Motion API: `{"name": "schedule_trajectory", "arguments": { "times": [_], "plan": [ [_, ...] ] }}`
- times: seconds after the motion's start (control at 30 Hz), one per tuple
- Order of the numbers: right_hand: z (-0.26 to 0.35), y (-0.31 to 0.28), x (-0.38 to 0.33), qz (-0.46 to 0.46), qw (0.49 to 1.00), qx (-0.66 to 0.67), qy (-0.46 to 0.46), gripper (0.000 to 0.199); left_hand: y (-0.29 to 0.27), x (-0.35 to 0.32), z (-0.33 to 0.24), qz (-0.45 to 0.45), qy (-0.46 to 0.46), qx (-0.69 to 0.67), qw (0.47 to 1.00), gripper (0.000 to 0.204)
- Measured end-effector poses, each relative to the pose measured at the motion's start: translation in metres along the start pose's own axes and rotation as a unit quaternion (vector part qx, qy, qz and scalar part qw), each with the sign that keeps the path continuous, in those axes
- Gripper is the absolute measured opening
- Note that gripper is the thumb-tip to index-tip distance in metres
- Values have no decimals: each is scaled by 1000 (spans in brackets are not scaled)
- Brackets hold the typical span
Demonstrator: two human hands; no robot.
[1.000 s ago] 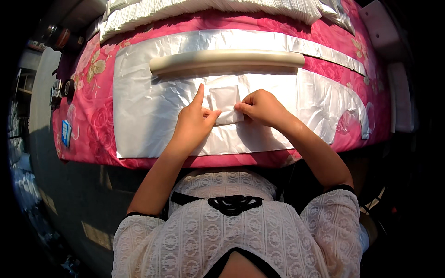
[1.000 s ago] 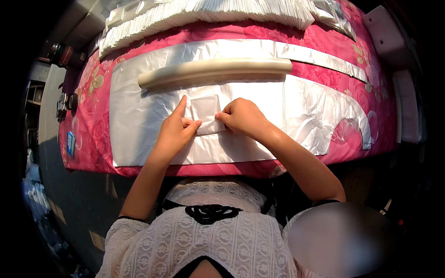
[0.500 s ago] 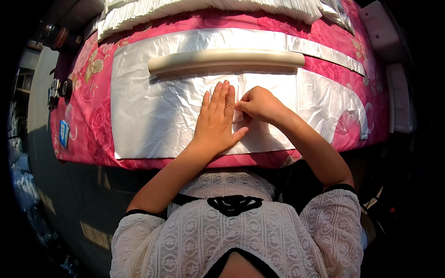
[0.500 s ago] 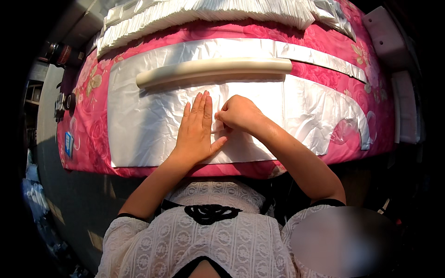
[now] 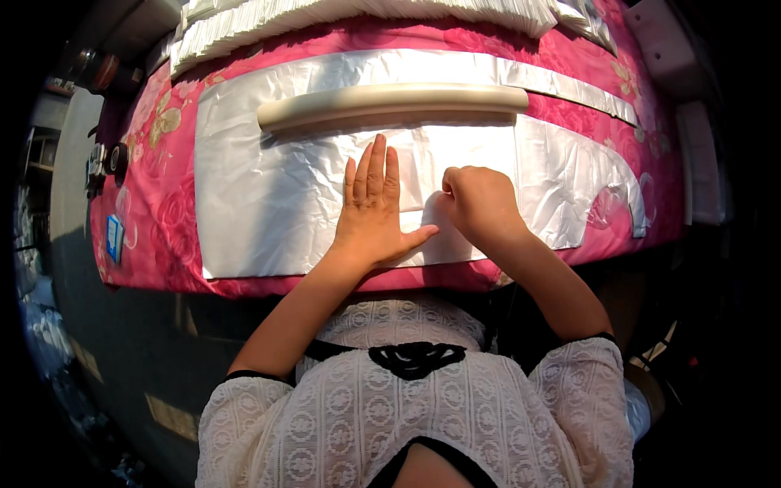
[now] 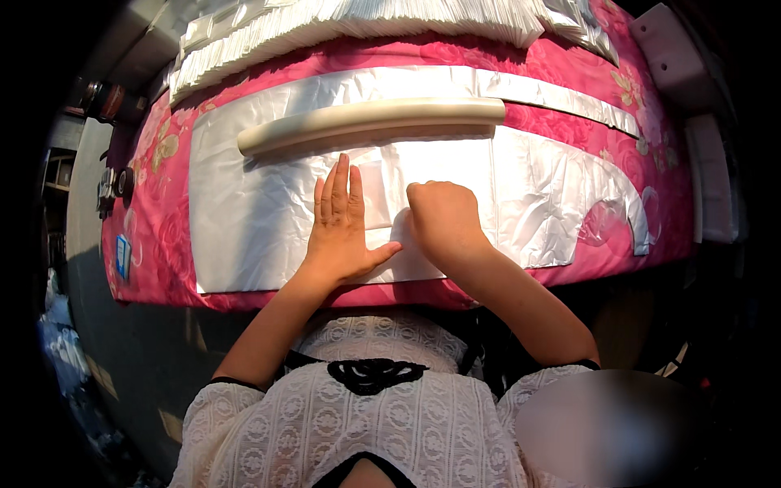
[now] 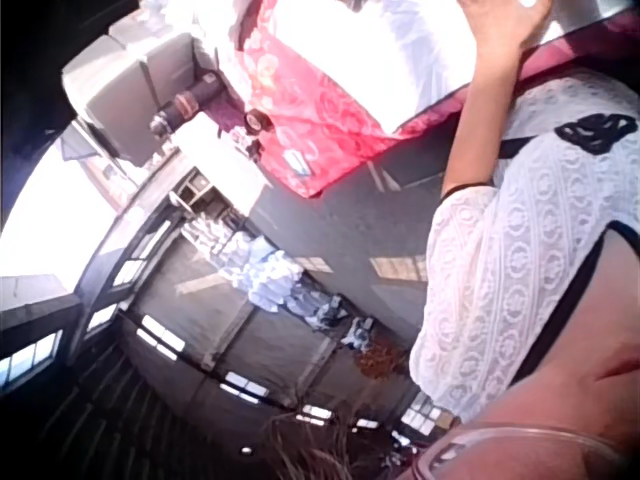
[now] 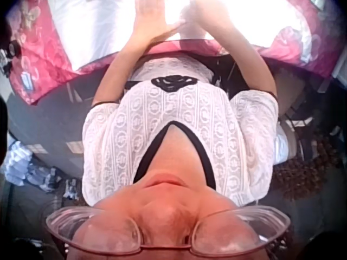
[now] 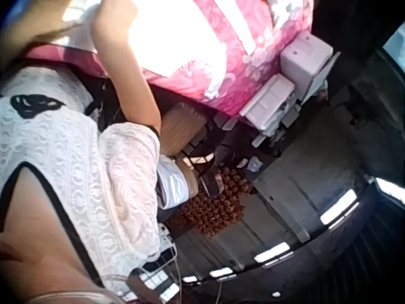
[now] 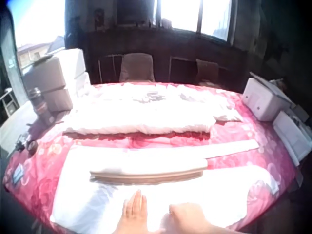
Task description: The person repeatedly unrolls a roll of white material, folds it into small rectangular packets, and places them on a pink patterned surface. The person handles the roll and the folded packets by hand throughout the clip.
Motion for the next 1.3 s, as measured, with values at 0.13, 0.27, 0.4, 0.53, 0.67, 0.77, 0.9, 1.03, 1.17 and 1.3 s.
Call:
{"name": "schedule_trajectory", "arguments": {
  "times": [0.13,0.27,0.4,0.53,0.67,0.77,0.9,1.03,1.17,1.3],
  "plan": [
    [45,-11,16,-158,975,-24,-152,24,-41,-27,18,-140,-5,-212,967,64],
    [66,40,33,-118,975,10,-188,59,-39,-103,25,14,-234,-505,831,24],
    [106,48,3,-55,987,56,-138,69,-15,-180,51,55,-426,-603,672,21],
    [173,44,-50,18,949,238,-204,68,-6,-206,53,-89,-485,-650,578,23],
    [181,26,-58,42,926,204,-314,46,-31,-176,40,37,-326,-371,869,23],
    [151,18,-50,80,904,114,-405,27,-51,-146,12,97,-250,-219,938,17],
    [65,-4,-35,19,928,156,-337,8,-63,-98,-14,45,-55,-190,979,24],
    [-83,-51,11,-108,942,291,-130,10,-58,-85,-15,43,-43,-136,989,30],
    [-272,-57,55,-266,792,526,160,21,-44,-70,-18,81,-32,-138,987,28],
    [-384,-32,108,-287,813,429,268,26,-32,-46,-23,99,-23,-134,986,27]
  ]
}}
Point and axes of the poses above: each hand's wrist, its own x-axis towards the middle knuckle, its own y-axis out of the palm, z = x × y, the point moved 7 cm from there along x, towards the middle knuckle, and after that the axes turned 15 degrees about -x, right-handed, at the moved point
